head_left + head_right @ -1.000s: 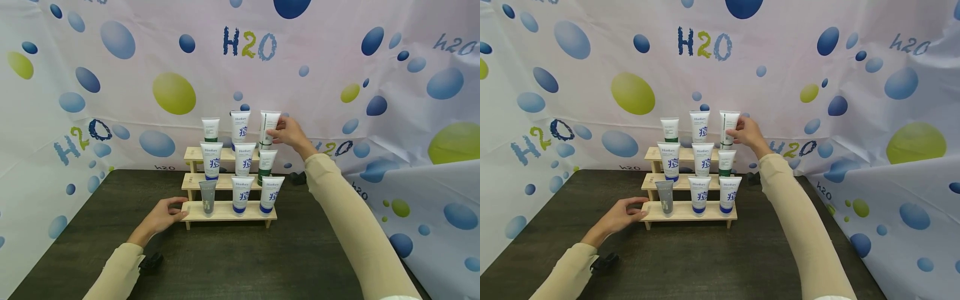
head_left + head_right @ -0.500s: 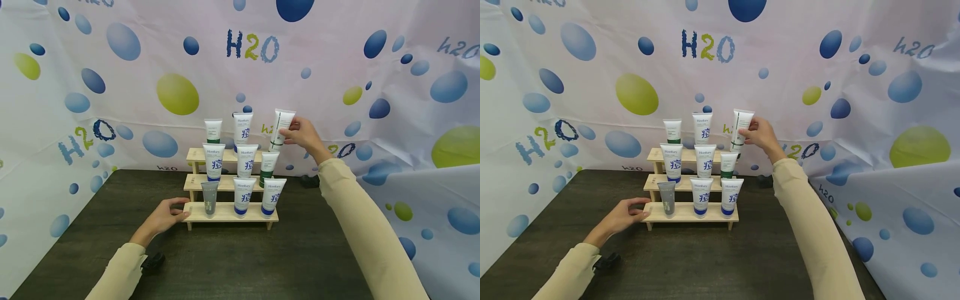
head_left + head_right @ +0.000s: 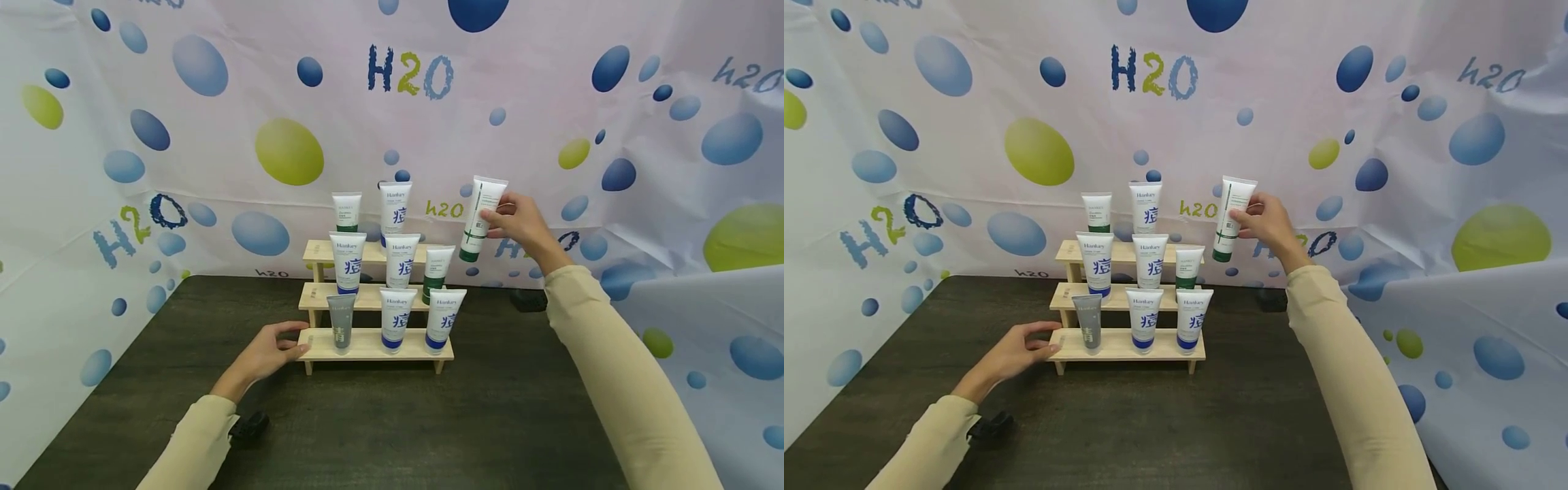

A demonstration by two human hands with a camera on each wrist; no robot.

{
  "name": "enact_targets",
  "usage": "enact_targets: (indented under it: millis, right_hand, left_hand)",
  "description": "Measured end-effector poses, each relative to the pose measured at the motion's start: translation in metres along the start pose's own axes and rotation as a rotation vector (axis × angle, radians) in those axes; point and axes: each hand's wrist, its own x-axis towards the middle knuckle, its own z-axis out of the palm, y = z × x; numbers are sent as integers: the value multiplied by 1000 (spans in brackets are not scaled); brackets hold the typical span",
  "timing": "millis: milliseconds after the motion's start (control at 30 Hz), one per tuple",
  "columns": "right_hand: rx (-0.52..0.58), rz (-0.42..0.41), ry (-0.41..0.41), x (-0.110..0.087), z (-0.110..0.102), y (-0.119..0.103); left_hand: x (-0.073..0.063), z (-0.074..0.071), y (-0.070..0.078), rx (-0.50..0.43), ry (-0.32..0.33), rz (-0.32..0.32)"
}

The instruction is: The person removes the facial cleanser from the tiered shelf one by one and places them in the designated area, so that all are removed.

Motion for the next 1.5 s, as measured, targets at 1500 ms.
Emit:
enact_targets:
  millis: [1500]
  right_hand:
    - [-3,151,-155,-30,25,100]
  left_hand:
    - [1,0,-1,2,1,-38]
